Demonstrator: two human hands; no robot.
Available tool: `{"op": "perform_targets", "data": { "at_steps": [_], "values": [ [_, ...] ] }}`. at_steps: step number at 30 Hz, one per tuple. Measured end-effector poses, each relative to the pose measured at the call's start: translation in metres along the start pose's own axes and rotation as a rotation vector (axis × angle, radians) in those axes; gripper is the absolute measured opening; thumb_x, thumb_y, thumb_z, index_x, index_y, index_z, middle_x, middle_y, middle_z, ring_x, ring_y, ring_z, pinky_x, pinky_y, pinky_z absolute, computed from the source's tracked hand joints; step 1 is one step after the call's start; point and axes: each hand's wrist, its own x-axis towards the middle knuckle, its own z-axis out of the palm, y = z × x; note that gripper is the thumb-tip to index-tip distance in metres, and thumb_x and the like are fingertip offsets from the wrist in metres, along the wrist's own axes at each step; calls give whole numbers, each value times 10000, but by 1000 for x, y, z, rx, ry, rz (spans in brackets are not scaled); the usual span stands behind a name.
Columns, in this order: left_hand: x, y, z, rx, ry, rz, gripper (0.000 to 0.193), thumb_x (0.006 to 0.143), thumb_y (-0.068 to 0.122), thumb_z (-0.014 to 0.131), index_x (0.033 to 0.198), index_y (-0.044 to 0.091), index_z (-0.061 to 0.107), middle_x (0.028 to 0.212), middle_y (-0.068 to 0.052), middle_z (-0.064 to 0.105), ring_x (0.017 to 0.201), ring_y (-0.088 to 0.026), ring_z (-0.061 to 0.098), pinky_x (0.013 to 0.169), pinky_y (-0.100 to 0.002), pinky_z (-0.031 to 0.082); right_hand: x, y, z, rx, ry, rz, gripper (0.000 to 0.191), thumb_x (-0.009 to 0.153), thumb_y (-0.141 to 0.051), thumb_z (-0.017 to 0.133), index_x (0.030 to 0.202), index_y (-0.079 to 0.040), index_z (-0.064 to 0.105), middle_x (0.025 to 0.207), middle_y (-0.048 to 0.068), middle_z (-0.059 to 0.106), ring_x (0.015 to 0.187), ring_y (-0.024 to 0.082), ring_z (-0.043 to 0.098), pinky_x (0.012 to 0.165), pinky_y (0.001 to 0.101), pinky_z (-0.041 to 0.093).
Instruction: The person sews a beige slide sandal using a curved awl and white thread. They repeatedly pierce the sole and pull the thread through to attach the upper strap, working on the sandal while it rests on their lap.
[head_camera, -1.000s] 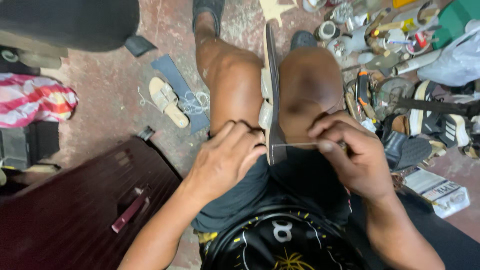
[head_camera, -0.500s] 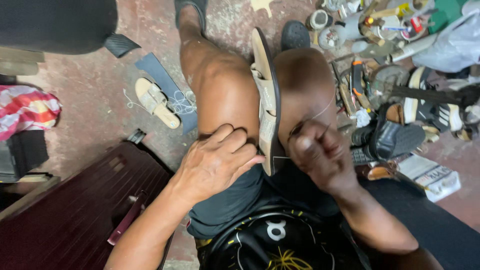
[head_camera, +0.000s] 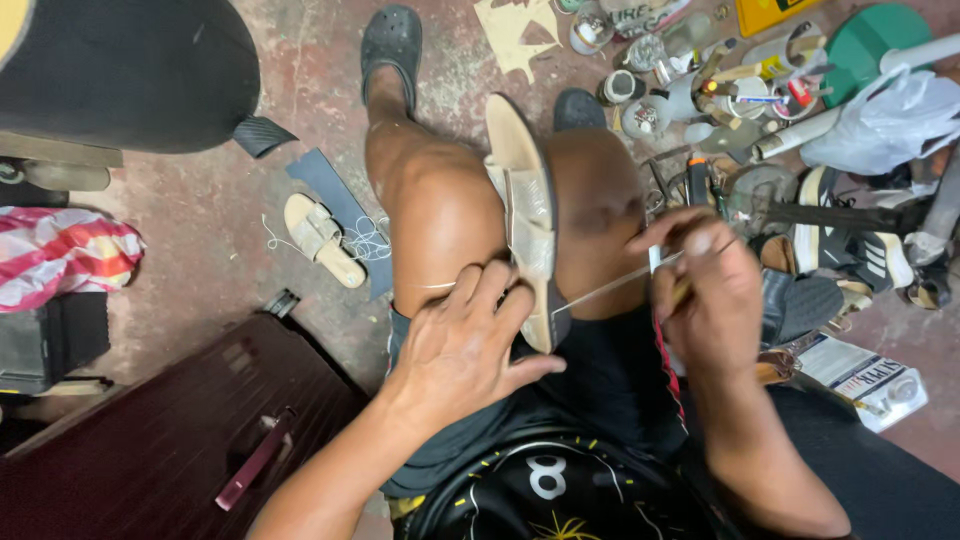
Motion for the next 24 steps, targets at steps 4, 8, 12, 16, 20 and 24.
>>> {"op": "perform_targets", "data": {
  "at_steps": [4, 8, 12, 16, 20, 24],
  "values": [
    [-1, 11, 17, -114, 83, -114, 622, 754, 435, 884, 1088, -4, 596, 1178, -188, 511, 930, -366, 637, 745, -441, 582, 4, 12, -35, 142, 61, 41, 341, 1097, -337, 392, 1079, -47, 570, 1219, 121, 578, 948, 185, 622, 599, 255, 447],
    [-4, 17, 31, -367, 162, -262, 642, 716, 347, 943, 1134, 42, 562, 1232, -154, 517, 986, -296, 696, 785, -377, 627, -9, 37, -41, 51, 127, 151, 372, 1121, -316, 369, 1120, -6, 574, 1201, 128, 594, 802, 148, 536, 655, 255, 442],
    [-2, 24, 45, -431, 275, -312, 817, 676, 337, 968, 1256, 48, 470, 1303, -160, 477, 1025, -281, 682, 786, -355, 634, -30, 30, -22, -258, 231, 42, 293, 1112, -229, 423, 1068, 10, 587, 1227, 120, 621, 716, 112, 478, 621, 243, 389],
    [3, 39, 50, -252, 342, -252, 945, 674, 315, 977, 1421, 75, 451, 1378, -176, 451, 1148, -344, 633, 882, -409, 598, -38, -9, -4, -575, -70, -286, 229, 1088, -147, 469, 1114, 1, 641, 1290, 113, 618, 765, 86, 536, 700, 226, 452],
    [9, 53, 53, -177, 330, -256, 1018, 661, 323, 976, 1488, 104, 423, 1353, -176, 447, 1205, -379, 596, 906, -448, 580, -30, -27, 6, -706, -276, -233, 256, 1016, -93, 492, 1156, 53, 648, 1162, 130, 634, 930, 134, 592, 835, 261, 475],
    [11, 56, 53, -150, 331, -276, 1015, 672, 326, 981, 1489, 106, 421, 1356, -189, 445, 1223, -392, 586, 903, -461, 576, -29, -19, 1, -400, -253, -142, 296, 1046, -133, 488, 1235, 63, 605, 1238, 127, 573, 820, 89, 541, 714, 208, 447]
  ]
}}
